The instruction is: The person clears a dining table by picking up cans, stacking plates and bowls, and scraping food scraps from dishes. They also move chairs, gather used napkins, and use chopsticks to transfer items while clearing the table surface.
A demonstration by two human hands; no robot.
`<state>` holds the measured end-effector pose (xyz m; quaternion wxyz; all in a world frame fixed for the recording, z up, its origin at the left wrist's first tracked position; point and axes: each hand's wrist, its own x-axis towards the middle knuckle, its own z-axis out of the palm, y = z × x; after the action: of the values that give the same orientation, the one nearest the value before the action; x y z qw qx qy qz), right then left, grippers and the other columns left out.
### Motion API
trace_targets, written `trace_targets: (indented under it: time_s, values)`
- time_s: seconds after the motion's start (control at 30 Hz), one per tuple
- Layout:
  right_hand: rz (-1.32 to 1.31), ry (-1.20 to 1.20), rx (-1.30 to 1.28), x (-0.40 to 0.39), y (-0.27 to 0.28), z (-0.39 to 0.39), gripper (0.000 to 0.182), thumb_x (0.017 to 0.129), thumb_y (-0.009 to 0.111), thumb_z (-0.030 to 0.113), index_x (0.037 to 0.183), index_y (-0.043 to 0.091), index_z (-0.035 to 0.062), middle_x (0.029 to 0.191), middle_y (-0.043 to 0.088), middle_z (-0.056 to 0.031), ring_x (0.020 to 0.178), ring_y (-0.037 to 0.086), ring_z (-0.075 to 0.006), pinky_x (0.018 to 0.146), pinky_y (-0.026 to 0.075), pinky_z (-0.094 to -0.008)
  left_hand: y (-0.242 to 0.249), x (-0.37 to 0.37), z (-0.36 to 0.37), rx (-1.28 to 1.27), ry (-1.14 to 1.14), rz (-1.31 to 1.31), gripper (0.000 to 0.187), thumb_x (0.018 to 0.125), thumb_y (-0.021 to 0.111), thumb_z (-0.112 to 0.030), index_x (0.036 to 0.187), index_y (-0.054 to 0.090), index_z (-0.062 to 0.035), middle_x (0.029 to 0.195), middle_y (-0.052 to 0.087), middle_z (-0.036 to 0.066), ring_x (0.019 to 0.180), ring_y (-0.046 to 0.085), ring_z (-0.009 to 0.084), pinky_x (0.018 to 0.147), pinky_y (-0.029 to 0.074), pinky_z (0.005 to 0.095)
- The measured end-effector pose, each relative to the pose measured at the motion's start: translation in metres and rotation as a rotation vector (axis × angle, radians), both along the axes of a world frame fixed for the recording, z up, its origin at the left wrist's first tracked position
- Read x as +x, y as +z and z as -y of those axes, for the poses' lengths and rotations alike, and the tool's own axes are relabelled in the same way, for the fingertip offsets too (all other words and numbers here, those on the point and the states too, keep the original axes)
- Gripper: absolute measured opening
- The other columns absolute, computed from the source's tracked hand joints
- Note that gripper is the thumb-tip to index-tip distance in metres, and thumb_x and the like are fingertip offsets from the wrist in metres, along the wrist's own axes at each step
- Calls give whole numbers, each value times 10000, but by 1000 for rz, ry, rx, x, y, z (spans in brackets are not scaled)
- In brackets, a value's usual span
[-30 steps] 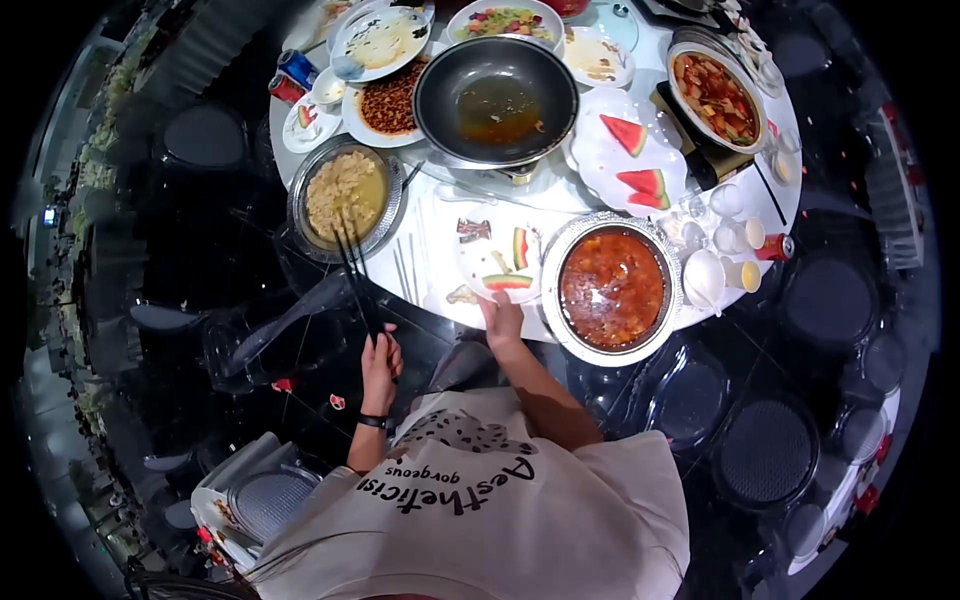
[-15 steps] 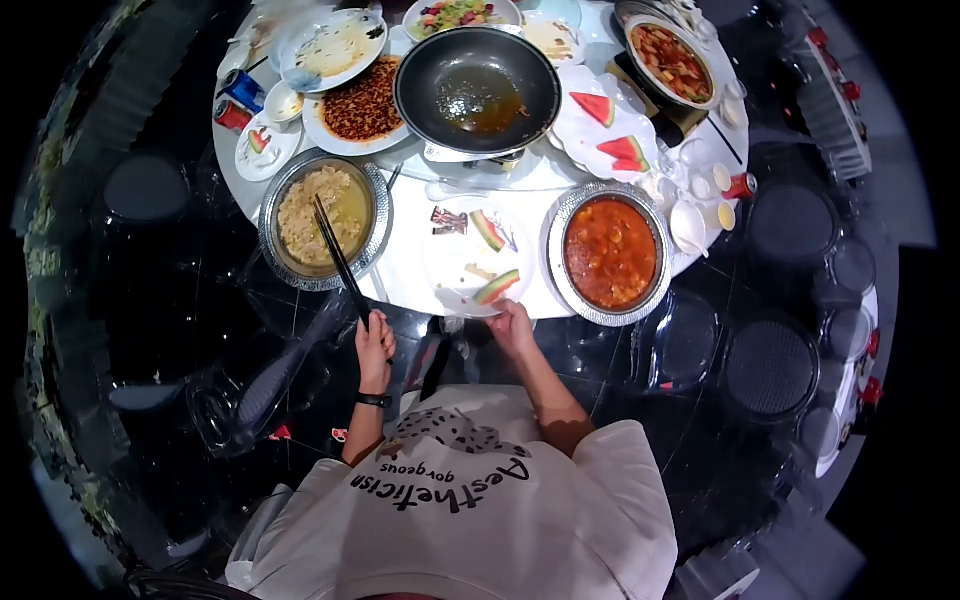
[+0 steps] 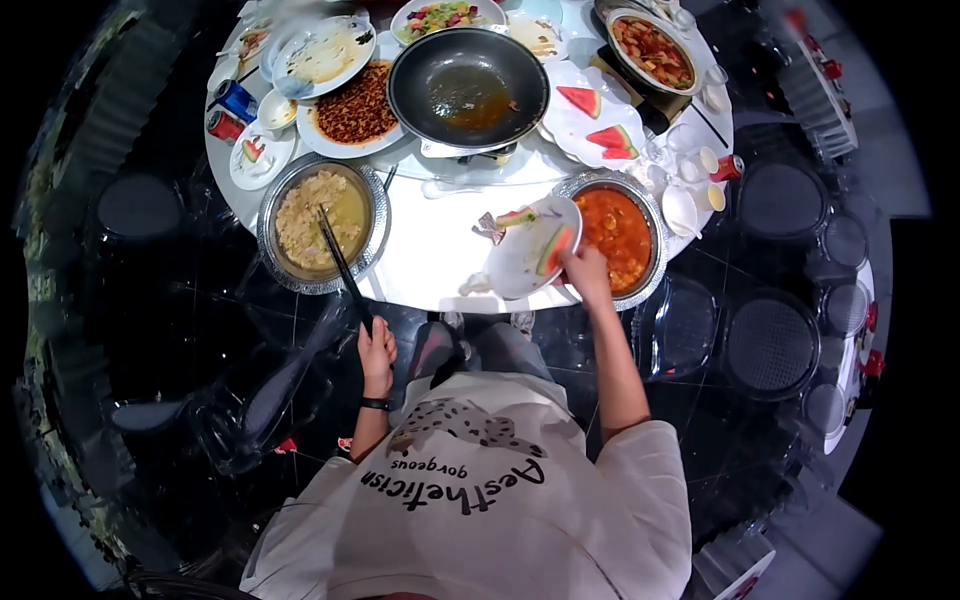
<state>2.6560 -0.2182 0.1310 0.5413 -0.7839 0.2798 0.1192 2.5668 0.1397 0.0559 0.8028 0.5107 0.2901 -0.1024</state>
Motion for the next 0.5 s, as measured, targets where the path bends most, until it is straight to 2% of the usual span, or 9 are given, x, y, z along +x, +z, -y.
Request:
trace_targets:
  time_s: [0.1,0.17,0.27,0.33,0.37,0.47,0.5]
  values:
    - [37,339,-530,40,27,-12,291,804,566,184,743,653,-87,602,613,-230,609,659,-333,586,541,-411,-8,2,5,26,-31,26,178,982,493,-261,897,466,-107,604,328,-74,453,286,11,389,188,179]
    - [94,467,-800,50,24,-27,266,778,574,183,739,666,-63,630,600,-270,644,639,-403,658,529,-461,-10,6,10,58,-41,39,172,982,491,-257,895,466,-110,599,334,-76,455,295,9,389,194,178]
    - [197,532,-959,46,34,-50,237,770,583,174,712,643,-47,650,607,-249,639,624,-409,663,517,-478,-4,17,18,7,3,79,202,986,481,-248,840,431,-117,590,326,-74,454,300,13,386,203,180]
    - [267,535,-967,37,19,-51,226,777,583,170,710,622,-43,651,605,-237,623,617,-407,641,514,-482,4,24,21,-6,30,95,215,990,473,-247,825,418,-121,585,312,-73,451,296,16,384,199,184]
    - [415,581,-988,29,4,-50,191,772,573,135,693,578,-39,640,600,-253,585,611,-420,578,517,-484,8,25,21,-12,40,100,221,991,469,-247,818,412,-122,582,305,-73,449,293,18,383,197,185]
    - [404,526,-930,24,23,-55,213,780,563,147,673,567,-37,636,593,-250,587,608,-415,578,517,-478,18,32,22,-20,44,89,239,997,455,-247,800,397,-125,577,278,-74,443,266,23,376,181,194]
    - [447,482,-926,19,32,-55,207,790,564,142,706,588,-45,630,591,-239,578,598,-410,571,509,-460,24,34,21,-11,52,81,242,997,455,-248,798,396,-125,577,278,-73,444,265,23,376,182,194]
